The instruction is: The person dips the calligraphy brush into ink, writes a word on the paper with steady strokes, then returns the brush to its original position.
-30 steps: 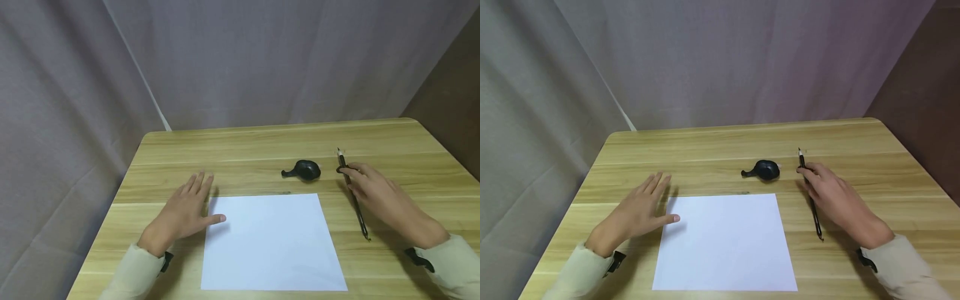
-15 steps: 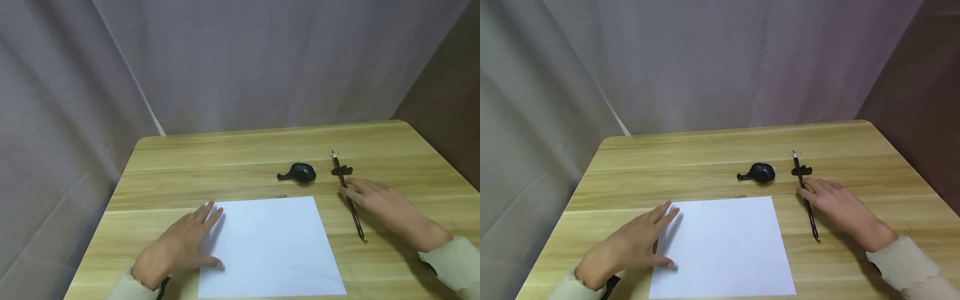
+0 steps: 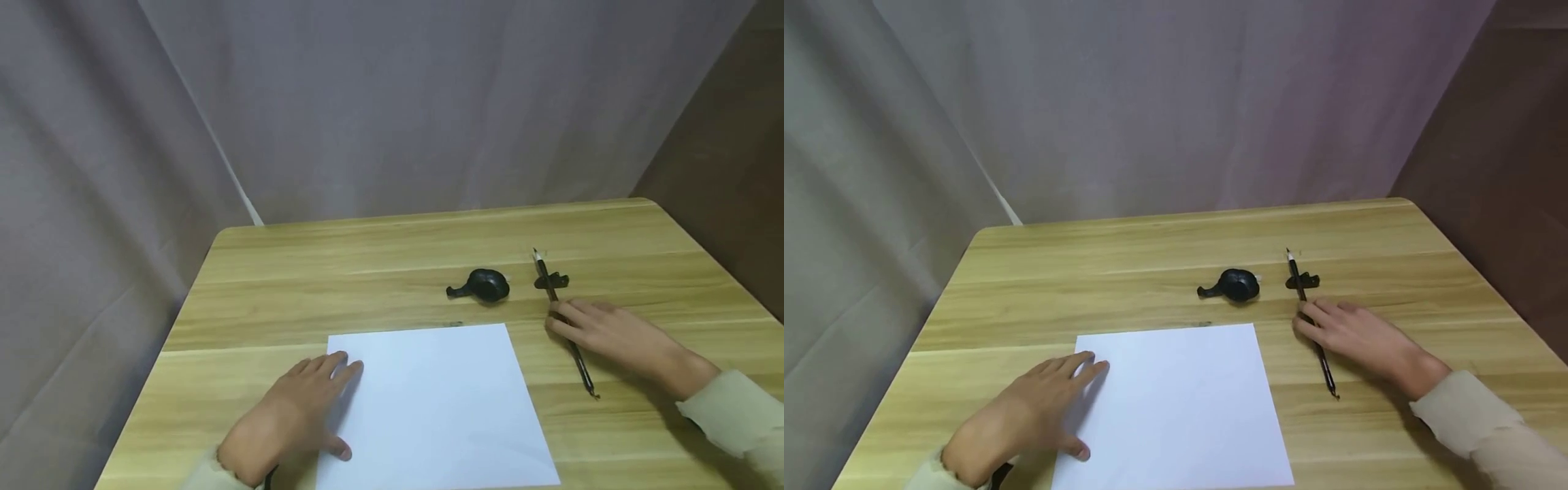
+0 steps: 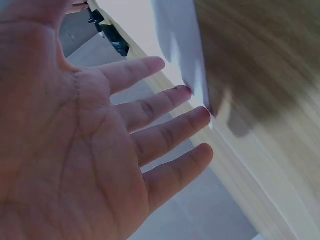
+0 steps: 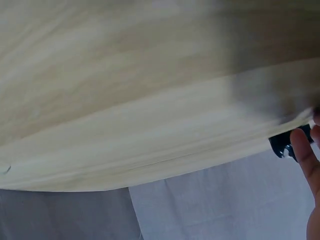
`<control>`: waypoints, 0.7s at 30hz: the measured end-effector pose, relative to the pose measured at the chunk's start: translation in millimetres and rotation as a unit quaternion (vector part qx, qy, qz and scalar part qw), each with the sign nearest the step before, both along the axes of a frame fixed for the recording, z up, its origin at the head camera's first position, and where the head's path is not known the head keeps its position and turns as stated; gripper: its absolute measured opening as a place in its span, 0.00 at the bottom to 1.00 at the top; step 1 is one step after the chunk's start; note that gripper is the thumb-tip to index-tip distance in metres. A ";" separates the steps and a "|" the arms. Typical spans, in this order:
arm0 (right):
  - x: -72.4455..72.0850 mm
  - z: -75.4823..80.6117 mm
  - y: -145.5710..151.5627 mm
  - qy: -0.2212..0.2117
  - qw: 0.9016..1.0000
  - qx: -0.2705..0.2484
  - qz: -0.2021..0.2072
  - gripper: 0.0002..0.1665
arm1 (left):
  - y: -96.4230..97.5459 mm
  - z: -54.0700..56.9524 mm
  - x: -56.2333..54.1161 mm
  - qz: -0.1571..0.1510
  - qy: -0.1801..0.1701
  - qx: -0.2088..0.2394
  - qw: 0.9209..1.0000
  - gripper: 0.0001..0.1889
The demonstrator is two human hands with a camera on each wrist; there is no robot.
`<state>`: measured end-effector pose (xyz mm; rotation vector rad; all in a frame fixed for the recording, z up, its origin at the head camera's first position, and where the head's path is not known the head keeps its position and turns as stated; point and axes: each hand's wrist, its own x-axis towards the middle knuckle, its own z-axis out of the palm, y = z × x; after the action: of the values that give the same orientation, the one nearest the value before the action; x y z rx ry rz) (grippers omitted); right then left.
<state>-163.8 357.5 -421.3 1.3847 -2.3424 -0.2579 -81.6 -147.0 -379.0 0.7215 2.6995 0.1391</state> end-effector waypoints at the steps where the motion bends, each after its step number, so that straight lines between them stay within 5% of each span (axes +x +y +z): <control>1: -1.3 -1.8 0.4 0.003 1.000 0.003 -0.001 0.25 | -0.5 -0.9 0.1 0.002 0.000 -0.005 1.000 0.66; 14: -6.9 -7.5 7.4 0.077 0.997 0.008 0.005 0.33 | -3.6 -6.1 -1.7 0.006 0.011 -0.002 1.000 0.68; 21: -8.7 19.5 1.7 0.132 0.989 -0.007 0.060 0.27 | -3.7 -8.4 -3.0 0.008 0.011 0.008 1.000 0.67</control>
<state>-172.5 359.2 -401.8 1.3860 -2.0361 -0.3650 -84.5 -150.6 -387.4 0.7090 2.7283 0.1578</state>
